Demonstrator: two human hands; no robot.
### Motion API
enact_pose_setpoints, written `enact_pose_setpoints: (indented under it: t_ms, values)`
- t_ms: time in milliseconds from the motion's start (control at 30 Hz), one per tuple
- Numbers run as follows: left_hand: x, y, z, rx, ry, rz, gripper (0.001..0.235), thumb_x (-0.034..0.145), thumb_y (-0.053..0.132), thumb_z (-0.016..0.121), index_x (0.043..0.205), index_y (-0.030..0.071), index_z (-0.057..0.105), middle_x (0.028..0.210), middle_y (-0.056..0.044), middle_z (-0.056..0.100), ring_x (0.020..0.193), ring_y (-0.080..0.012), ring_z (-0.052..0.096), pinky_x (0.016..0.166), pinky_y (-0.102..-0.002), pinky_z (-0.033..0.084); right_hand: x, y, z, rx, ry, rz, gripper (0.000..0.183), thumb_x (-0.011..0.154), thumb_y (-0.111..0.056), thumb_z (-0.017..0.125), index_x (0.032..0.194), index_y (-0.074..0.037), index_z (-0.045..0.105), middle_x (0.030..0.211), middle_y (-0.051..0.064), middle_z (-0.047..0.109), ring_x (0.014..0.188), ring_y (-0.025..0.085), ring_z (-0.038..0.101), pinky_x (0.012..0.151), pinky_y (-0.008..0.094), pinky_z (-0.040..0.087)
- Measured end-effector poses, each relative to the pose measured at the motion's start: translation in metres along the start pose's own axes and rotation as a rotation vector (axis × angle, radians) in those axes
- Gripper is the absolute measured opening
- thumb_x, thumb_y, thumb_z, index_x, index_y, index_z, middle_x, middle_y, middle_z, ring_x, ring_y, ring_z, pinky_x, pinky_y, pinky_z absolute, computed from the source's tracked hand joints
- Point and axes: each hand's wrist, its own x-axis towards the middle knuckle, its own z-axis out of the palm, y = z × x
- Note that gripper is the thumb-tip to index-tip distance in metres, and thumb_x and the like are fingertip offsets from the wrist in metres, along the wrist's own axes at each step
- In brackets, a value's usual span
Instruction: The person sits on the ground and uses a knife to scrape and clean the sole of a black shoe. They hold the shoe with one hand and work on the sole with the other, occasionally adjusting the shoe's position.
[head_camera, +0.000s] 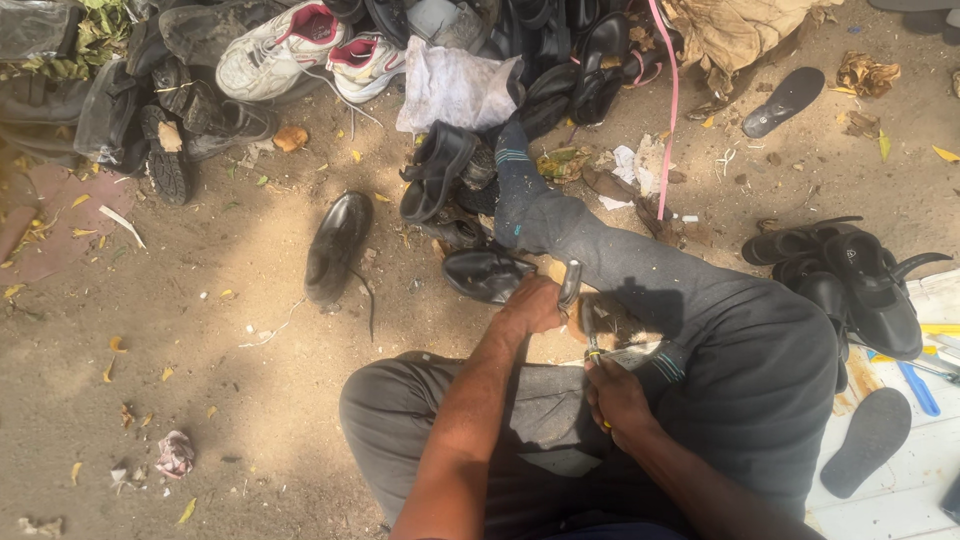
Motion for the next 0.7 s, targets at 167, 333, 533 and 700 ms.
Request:
enact_pose_setpoints:
  t_ms: [167, 333, 533, 700]
  values:
    - [-0.002, 0.004, 0.006, -0.026, -0.008, 0.026, 0.027, 0.076, 0.018, 0.086, 0.093, 0.004, 0.072, 0.106, -0.013, 0.066, 0.115, -0.0292, 0.058, 0.115, -0.048, 0.035, -0.004, -0.007, 0.001, 0.049, 0.091, 0.052, 0.029, 0.101, -0.03, 0.053, 0.118, -0.006, 0.059, 0.062, 0.005, 0.051, 0.038, 0.014, 0.04, 0.035, 0.031, 0.03]
    - [-0.005, -0.003, 0.017, -0.073, 0.096, 0.013, 0.024, 0.08, 0.019, 0.081, 0.1, 0.007, 0.073, 0.109, -0.011, 0.069, 0.116, -0.0289, 0.059, 0.11, -0.044, 0.042, -0.002, -0.004, -0.002, 0.053, 0.078, 0.023, 0.034, 0.102, -0.03, 0.053, 0.121, -0.002, 0.059, 0.064, 0.004, 0.052, 0.038, 0.013, 0.042, 0.035, 0.031, 0.032]
    - [-0.007, -0.002, 0.015, -0.65, 0.326, -0.112, 0.031, 0.073, 0.026, 0.088, 0.097, 0.009, 0.078, 0.103, -0.008, 0.075, 0.099, -0.0224, 0.069, 0.094, -0.041, 0.053, 0.009, -0.005, -0.013, -0.028, 0.049, 0.012, 0.037, 0.1, -0.028, 0.055, 0.13, -0.006, 0.059, 0.065, 0.005, 0.053, 0.04, 0.013, 0.04, 0.036, 0.03, 0.032]
    - [-0.002, -0.01, 0.014, -0.959, 0.349, -0.209, 0.027, 0.072, 0.019, 0.086, 0.097, 0.01, 0.079, 0.094, -0.008, 0.078, 0.084, -0.0167, 0.075, 0.083, -0.038, 0.061, 0.016, -0.026, -0.021, -0.382, 0.012, -0.042, 0.049, 0.1, -0.035, 0.055, 0.142, -0.011, 0.061, 0.068, 0.006, 0.048, 0.048, 0.011, 0.04, 0.042, 0.029, 0.036]
